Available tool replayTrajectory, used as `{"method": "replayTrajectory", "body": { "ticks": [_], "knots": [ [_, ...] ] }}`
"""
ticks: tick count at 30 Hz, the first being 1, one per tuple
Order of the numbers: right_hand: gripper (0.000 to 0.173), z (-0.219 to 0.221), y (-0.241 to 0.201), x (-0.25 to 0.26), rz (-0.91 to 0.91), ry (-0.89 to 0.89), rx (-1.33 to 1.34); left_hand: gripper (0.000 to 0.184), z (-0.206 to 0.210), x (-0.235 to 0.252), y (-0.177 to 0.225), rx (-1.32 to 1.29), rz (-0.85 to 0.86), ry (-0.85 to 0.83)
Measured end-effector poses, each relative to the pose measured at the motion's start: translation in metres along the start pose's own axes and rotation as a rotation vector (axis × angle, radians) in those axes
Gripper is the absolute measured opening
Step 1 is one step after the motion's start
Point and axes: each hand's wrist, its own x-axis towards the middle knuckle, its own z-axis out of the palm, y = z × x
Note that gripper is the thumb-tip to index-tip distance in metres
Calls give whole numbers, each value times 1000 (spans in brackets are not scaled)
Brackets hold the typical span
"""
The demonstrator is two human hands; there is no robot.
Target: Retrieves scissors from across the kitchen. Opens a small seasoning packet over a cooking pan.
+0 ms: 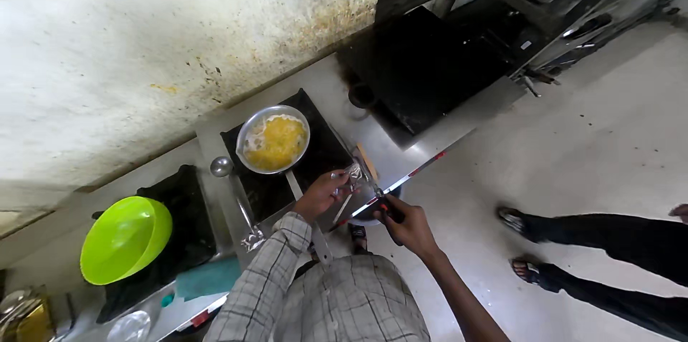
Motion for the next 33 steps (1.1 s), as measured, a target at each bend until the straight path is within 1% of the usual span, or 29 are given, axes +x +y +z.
{"method": "replayTrajectory", "body": {
  "ticks": [4, 7, 11, 14, 16, 18, 21, 23, 27, 30, 33],
  "knots": [
    [46, -6, -2, 1, 8, 77, 54, 31, 0, -15, 8, -28, 67, -32],
    [44, -8, 4, 3, -13, 120, 53, 30, -7, -44, 15, -92, 175, 27],
    [48, -2, 3, 2, 7, 136, 82, 22, -33, -102, 43, -192, 319, 191],
    [49, 6, 5, 2, 20, 132, 85, 22, -68, -130, 68, -188, 395, 363],
    [51, 13, 7, 3, 25, 125, 84, 20, -97, -139, 84, -157, 427, 439],
    [52, 19, 8, 2, 27, 121, 75, 23, -127, -138, 98, -106, 444, 500],
    [50, 24, 5, 0, 10, 130, 67, 30, -173, -121, 111, 11, 442, 572],
    [52, 26, 5, -2, 4, 125, 64, 34, -192, -108, 120, 83, 421, 624],
    [53, 30, 4, -15, -7, 138, 62, 40, -212, -85, 137, 244, 396, 699],
    [53, 35, 2, -29, 8, 156, 57, 35, -217, -71, 151, 447, 401, 773],
    [53, 41, 0, -44, 49, 179, 80, 36, -218, -61, 164, 689, 416, 806]
  ]
}}
